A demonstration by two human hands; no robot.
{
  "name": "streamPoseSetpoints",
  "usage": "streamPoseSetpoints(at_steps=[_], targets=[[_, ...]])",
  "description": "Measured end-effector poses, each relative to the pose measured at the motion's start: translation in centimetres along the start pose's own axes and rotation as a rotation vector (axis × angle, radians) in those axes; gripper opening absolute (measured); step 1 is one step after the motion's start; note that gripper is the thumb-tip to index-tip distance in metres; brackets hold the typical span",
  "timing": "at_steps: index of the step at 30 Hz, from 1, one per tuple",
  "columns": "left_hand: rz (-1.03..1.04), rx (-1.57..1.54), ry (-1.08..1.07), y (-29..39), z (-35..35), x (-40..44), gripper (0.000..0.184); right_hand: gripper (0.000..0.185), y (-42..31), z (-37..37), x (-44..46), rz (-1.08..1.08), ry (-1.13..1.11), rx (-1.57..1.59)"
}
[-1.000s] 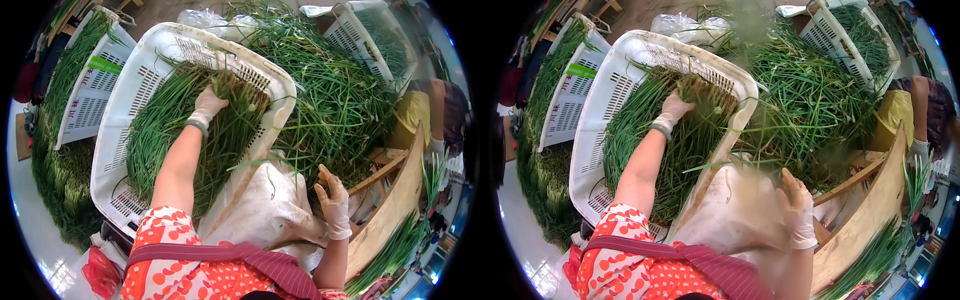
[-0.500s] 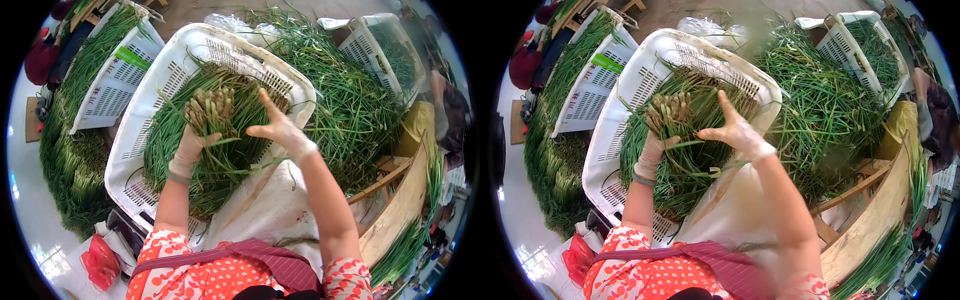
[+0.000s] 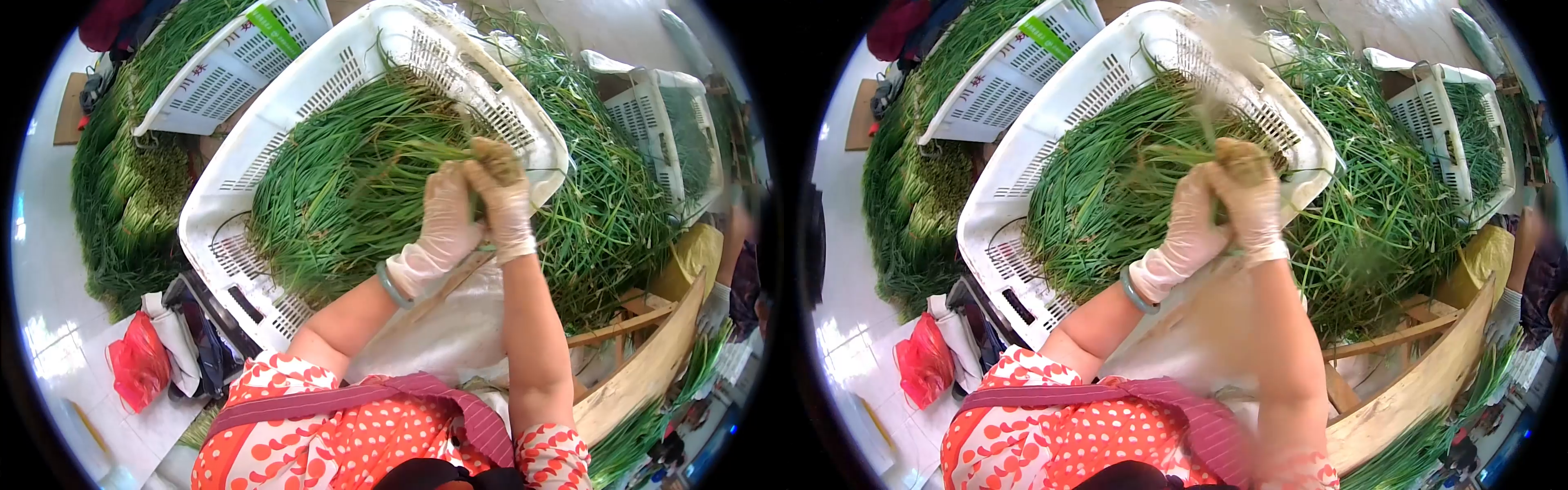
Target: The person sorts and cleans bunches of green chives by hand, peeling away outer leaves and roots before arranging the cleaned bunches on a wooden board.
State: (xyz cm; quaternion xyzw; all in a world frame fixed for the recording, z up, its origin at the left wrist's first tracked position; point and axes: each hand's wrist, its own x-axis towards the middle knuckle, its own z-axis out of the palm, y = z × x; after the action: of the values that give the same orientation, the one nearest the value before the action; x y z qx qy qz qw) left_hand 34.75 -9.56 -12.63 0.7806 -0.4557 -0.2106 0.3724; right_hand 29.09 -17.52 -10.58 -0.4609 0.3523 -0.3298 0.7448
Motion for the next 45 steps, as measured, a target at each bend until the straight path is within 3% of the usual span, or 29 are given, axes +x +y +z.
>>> streamPoseSetpoints(at_steps=[2, 3, 6, 8, 11, 12, 14, 16, 18, 20, 22, 24, 25, 26, 27, 29, 30, 32, 33, 34, 35, 36, 38, 42, 44, 45], targets=[[0.108, 0.053, -0.022, 0.5, 0.2, -1.0, 0.096, 0.028, -2.5, -1.6, -0.7, 0.015, 0.127, 0.010], [0.105, 0.051, -0.021, 0.3, -0.5, -1.2, 0.096, 0.026, -3.7, -2.5, -1.2, -0.032, 0.141, -0.009], [0.099, 0.051, -0.253, -3.6, -2.4, -2.6, 0.125, 0.029, -6.6, -5.3, -2.0, -0.157, 0.100, 0.091], [-0.033, 0.298, -0.350, -8.0, -2.5, -3.9, 0.126, 0.026, -7.7, -7.6, -2.0, -0.070, 0.246, 0.147], [-0.310, 0.452, -0.490, -13.9, -2.6, -7.7, 0.125, 0.032, -11.5, -7.4, -3.0, -0.256, 0.391, 0.078], [-0.372, 0.496, -0.514, -15.5, -2.7, -9.2, 0.123, 0.035, -12.9, -8.4, -3.6, -0.148, 0.365, 0.144], [-0.377, 0.517, -0.530, -17.1, -3.3, -10.8, 0.118, 0.037, -15.4, -10.5, -3.9, -0.243, 0.571, 0.170], [-0.374, 0.536, -0.542, -17.8, -3.8, -11.0, 0.113, 0.038, -17.7, -18.3, -4.1, -0.331, 0.471, 0.283], [-0.431, 0.517, -0.582, -17.8, -4.0, -10.4, 0.101, 0.034, -20.8, -18.0, -7.7, -0.334, 0.324, 0.375], [-0.475, 0.579, -0.529, -16.1, -4.5, -9.1, 0.082, 0.033, -21.4, -16.1, -8.7, -0.398, 0.841, 0.100], [-0.320, 0.428, -0.375, -15.1, -4.5, -8.3, 0.067, 0.034, -21.0, -25.0, -9.2, -0.434, 0.830, 0.135], [-0.071, 0.098, -0.171, -9.6, -5.2, -6.9, 0.052, 0.034, -21.9, -25.3, -10.7, -0.534, 0.909, 0.136], [-0.056, -0.116, -0.154, -5.2, -5.5, -6.3, 0.041, 0.034, -22.0, -24.9, -11.8, -0.496, 0.907, 0.149], [-0.182, -0.599, -0.237, 0.0, -5.9, -6.1, 0.036, 0.033, -22.4, -24.4, -12.7, -0.463, 0.899, 0.162], [-0.127, -0.693, -0.341, 3.7, -5.8, -6.0, 0.035, 0.035, -23.0, -22.6, -13.5, -0.448, 1.013, 0.175], [-0.014, -0.763, -0.650, 11.6, -5.8, -6.2, 0.035, 0.038, -22.8, -22.2, -15.2, -0.534, 0.960, 0.167], [-0.118, -0.961, -0.859, 14.3, -4.1, -7.0, 0.037, 0.040, -22.7, -21.9, -16.0, -0.608, 0.907, 0.155], [-0.231, -1.231, -1.264, 18.4, -0.6, -7.3, 0.056, 0.043, -22.2, -19.9, -17.6, -0.633, 0.998, 0.069], [-0.381, -1.239, -1.382, 20.4, 1.7, -7.6, 0.077, 0.044, -21.3, -19.8, -18.6, -0.604, 1.030, 0.039], [-0.450, -1.278, -1.359, 22.1, 3.3, -7.9, 0.095, 0.045, -21.1, -17.8, -19.7, -0.582, 1.002, 0.140], [-0.594, -1.388, -1.242, 23.1, 6.8, -7.8, 0.098, 0.045, -21.0, -15.8, -20.8, -0.559, 0.976, 0.242], [-0.699, -1.587, -1.095, 23.7, 8.6, -7.5, 0.084, 0.045, -20.1, -15.8, -21.6, -0.559, 1.053, 0.314], [-0.552, -2.025, -0.962, 24.3, 9.5, -7.3, 0.062, 0.042, -17.9, -16.0, -24.4, -0.533, 0.974, 0.353], [-0.636, -2.121, -0.875, 24.1, 10.8, -7.6, 0.043, 0.043, -14.6, -14.6, -28.5, -0.559, 0.991, 0.350], [-0.625, -1.921, -0.860, 25.0, 10.3, -7.8, 0.037, 0.044, -13.0, -16.1, -30.7, -0.446, 0.671, 0.602], [-0.530, -1.903, -0.901, 25.4, 10.3, -7.5, 0.034, 0.049, -12.5, -16.5, -31.6, -0.432, 0.715, 0.531]])
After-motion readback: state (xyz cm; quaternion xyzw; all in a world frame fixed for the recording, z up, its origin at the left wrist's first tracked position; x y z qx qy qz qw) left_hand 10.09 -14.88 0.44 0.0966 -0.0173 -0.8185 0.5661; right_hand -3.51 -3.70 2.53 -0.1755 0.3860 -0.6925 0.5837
